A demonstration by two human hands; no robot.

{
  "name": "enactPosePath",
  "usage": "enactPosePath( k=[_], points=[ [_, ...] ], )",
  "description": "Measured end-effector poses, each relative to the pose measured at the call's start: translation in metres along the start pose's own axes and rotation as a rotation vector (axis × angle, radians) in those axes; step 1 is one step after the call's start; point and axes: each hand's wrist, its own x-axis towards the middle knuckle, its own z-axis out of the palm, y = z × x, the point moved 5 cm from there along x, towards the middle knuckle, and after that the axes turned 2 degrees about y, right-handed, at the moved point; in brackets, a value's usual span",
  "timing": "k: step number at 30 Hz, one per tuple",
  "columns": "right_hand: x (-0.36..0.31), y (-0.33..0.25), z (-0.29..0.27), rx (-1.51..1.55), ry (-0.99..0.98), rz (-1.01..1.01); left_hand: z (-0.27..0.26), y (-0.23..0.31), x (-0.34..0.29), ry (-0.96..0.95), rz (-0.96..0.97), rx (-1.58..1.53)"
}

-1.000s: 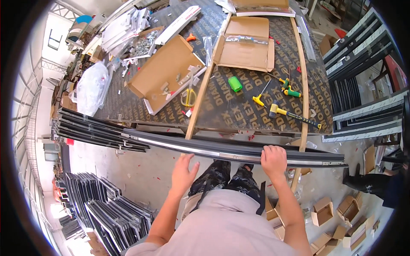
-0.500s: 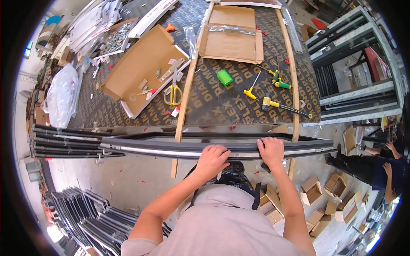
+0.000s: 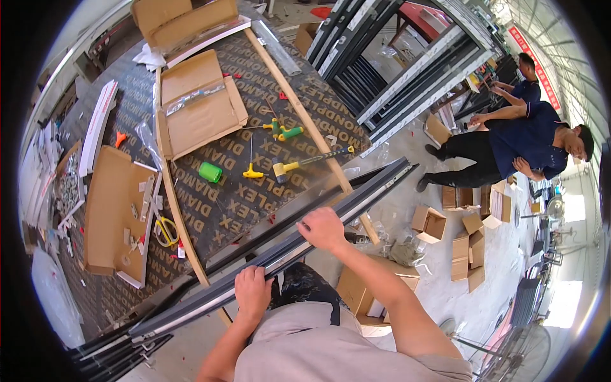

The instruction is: Assembling and installing hardware onto a metal window frame at a fabrication station.

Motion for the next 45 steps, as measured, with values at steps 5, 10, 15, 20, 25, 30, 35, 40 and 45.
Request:
enactPosePath(
  k=[5, 10, 15, 20, 25, 30, 35, 40, 45],
  points=[
    [0.002, 0.005, 0.001, 0.005, -0.023, 0.006, -0.009, -0.002, 0.008, -0.071, -0.016, -0.053],
    [0.003, -0.008, 0.008, 0.055, 0.003, -0.045, -0.039, -0.031, -0.014, -0.186, -0.050, -0.155],
    [0.000, -0.009, 0.009, 0.036, -0.017, -0.099, -0.074, -0.075, -0.066, 0.020, -0.310, 0.069],
    [-0.003, 0.004, 0.005, -0.065, -0.054, -0.182, -0.084, -0.109, -0.119, 0.364, -0.673, 0.136],
    [0.013, -0.010, 0.024, -0.034, -0.357, -0.362, -0.061, -0.123, -0.226, 0.570, -1.200, -0.042],
    [0.019, -0.072, 0.049, 0.059, -0.662, -0.479, -0.012, -0.146, -0.289, 0.802, -1.592, -0.857],
    [0.025, -0.133, 0.080, -0.005, -0.948, -0.385, 0.001, -0.176, -0.284, 1.114, -1.552, -1.329],
    [0.023, -0.134, 0.084, -0.048, -0.944, -0.273, -0.013, -0.239, -0.265, 1.444, -1.509, -1.788],
    [0.020, -0.146, 0.075, -0.136, -0.929, -0.182, -0.011, -0.316, -0.282, 1.730, -1.306, -2.029]
  ],
)
